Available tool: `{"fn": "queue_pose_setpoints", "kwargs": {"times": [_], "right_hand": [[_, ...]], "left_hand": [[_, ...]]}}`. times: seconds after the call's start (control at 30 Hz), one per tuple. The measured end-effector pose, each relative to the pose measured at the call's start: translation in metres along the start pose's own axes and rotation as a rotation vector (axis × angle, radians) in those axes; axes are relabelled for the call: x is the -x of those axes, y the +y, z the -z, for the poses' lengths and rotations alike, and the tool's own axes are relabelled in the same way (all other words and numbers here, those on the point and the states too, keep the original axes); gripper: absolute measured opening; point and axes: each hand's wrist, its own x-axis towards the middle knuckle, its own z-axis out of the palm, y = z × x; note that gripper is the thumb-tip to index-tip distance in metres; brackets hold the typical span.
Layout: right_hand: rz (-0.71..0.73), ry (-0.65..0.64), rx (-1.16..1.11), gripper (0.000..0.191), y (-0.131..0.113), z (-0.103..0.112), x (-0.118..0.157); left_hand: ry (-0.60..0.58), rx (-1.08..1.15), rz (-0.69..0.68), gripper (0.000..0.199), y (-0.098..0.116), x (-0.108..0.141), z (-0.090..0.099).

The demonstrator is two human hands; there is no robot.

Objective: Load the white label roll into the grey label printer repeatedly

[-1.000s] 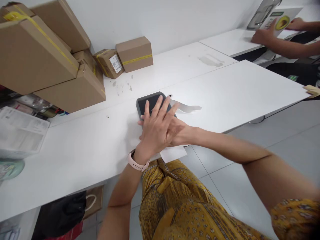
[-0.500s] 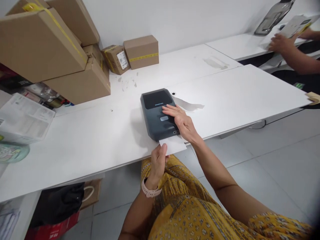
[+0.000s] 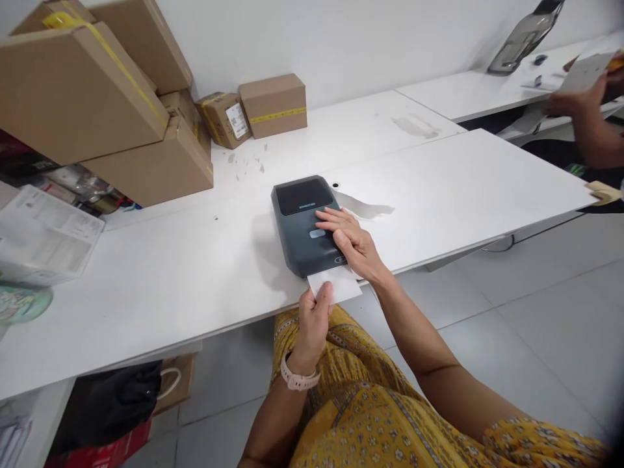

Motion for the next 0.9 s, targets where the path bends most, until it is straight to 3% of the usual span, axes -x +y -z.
{"fn": "queue_pose_setpoints", "kwargs": {"times": [0.27,0.37,0.5,0.63,0.77,0.9], "right_hand": [[0.034,0.002,0.061,0.047,0.001,0.000,0.001],[0.081,-0.017,0.166,0.049,-0.001,0.001,0.001],[0.153,-0.099,0.454,0.037,-0.017,0.006,-0.005],[0.238,-0.232,0.608,0.032,-0.028,0.009,-0.017],[0.245,-0.260,0.565,0.033,-0.018,0.005,-0.017],[0.122,-0.137,0.435,0.024,-0.008,-0.003,-0.004]], "left_hand": [[0.012,-0.142,-0.017,0.054,-0.020,0.001,0.013],[0.089,-0.260,-0.190,0.050,-0.018,0.002,0.026],[0.296,-0.297,-0.488,0.040,-0.005,-0.005,0.046],[0.382,-0.297,-0.602,0.036,0.005,-0.016,0.058],[0.379,-0.344,-0.637,0.034,0.008,-0.024,0.054],[0.385,-0.369,-0.698,0.029,0.006,-0.030,0.041]]}}
